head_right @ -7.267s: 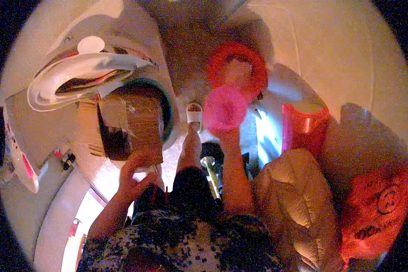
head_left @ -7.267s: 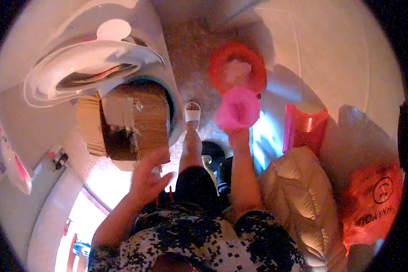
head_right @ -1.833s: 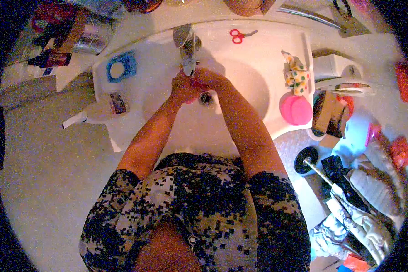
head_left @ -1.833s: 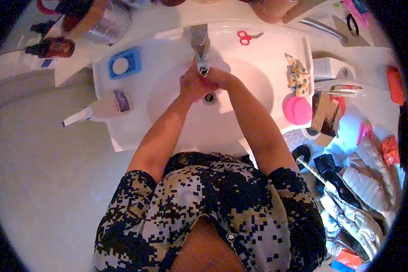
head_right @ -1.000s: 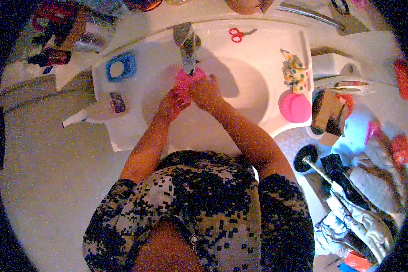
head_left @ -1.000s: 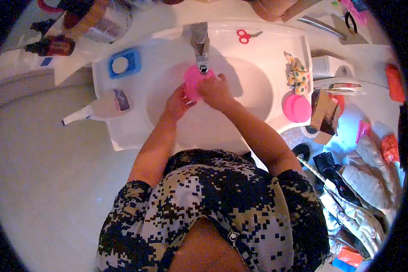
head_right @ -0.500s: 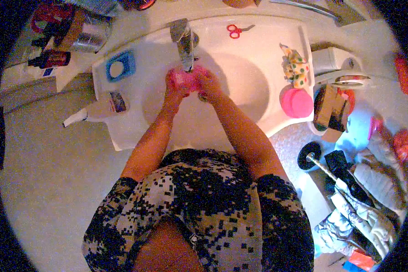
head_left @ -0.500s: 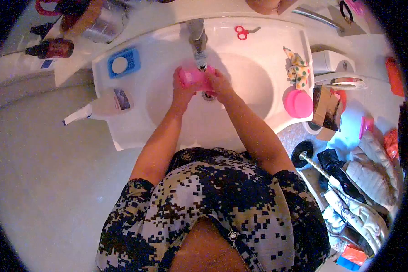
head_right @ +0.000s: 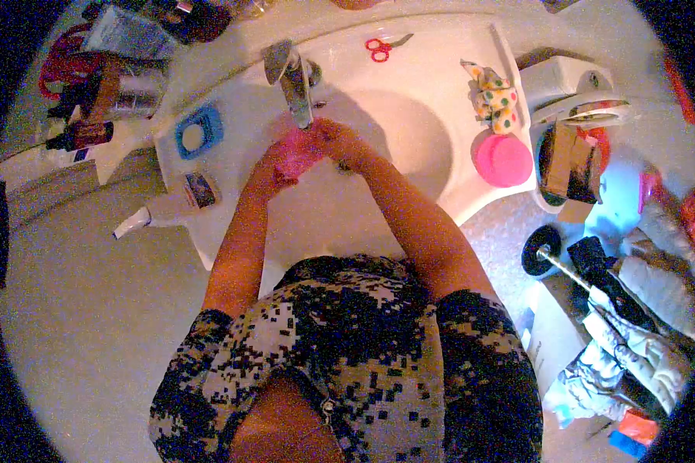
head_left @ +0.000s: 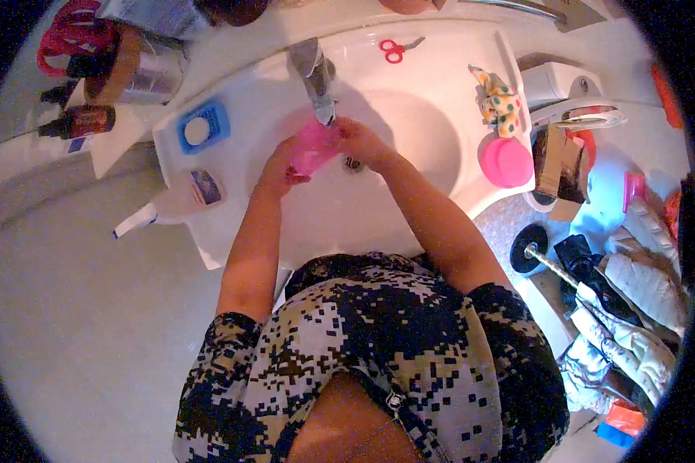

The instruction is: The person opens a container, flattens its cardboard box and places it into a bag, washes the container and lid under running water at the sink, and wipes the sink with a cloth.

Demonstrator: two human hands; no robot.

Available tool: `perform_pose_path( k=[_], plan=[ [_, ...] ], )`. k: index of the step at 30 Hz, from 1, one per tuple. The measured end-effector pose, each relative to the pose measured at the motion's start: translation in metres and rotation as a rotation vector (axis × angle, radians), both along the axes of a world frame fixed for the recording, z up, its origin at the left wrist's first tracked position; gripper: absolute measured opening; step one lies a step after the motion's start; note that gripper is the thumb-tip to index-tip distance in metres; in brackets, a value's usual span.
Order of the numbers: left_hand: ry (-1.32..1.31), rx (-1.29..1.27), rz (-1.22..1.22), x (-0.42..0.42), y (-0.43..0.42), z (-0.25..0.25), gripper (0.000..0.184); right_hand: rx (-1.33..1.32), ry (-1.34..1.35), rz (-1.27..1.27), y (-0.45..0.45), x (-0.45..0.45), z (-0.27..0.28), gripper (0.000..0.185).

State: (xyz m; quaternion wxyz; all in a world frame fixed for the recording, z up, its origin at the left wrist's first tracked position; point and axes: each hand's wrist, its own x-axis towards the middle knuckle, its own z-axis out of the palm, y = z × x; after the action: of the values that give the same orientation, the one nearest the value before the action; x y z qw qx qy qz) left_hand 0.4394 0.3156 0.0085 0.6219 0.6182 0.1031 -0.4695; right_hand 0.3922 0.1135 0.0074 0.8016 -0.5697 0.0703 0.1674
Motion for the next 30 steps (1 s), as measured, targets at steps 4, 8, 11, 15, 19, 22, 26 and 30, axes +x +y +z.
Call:
perform_pose_path(
  k=[4, 8, 11, 15, 19, 22, 26, 30],
  plan=[
    [0.294, -0.208, 0.258, -0.007, -0.008, -0.005, 0.058, -0.495, -0.1, 0.16, -0.009, 0.009, -0.006, 0.03],
    [0.276, -0.587, 0.381, -0.013, -0.027, -0.042, 0.054, -1.277, -0.43, 0.398, 0.015, 0.003, 0.074, 0.024],
    [0.132, -0.547, 0.424, -0.019, -0.025, -0.045, 0.051, -1.434, -0.734, 0.404, 0.024, 0.0, 0.088, 0.023],
    [0.22, -0.324, 0.505, -0.026, -0.018, -0.039, 0.043, -1.473, -0.607, 0.193, 0.009, -0.01, 0.052, 0.022],
    [0.211, -0.248, 0.516, -0.027, 0.006, -0.081, 0.035, -1.437, -0.581, 0.314, 0.022, -0.009, 0.073, 0.021],
    [0.145, -0.031, 0.529, -0.033, 0.005, -0.06, 0.034, -1.554, -0.489, 0.225, 0.018, -0.011, 0.05, 0.021],
    [0.104, 0.056, 0.467, -0.039, -0.004, -0.056, 0.044, -1.48, -0.618, 0.326, 0.02, -0.016, 0.067, 0.02],
    [-0.064, 0.029, 0.366, -0.044, -0.024, -0.02, 0.058, -1.566, -0.657, 0.161, 0.016, -0.016, 0.055, 0.018]
  ],
)
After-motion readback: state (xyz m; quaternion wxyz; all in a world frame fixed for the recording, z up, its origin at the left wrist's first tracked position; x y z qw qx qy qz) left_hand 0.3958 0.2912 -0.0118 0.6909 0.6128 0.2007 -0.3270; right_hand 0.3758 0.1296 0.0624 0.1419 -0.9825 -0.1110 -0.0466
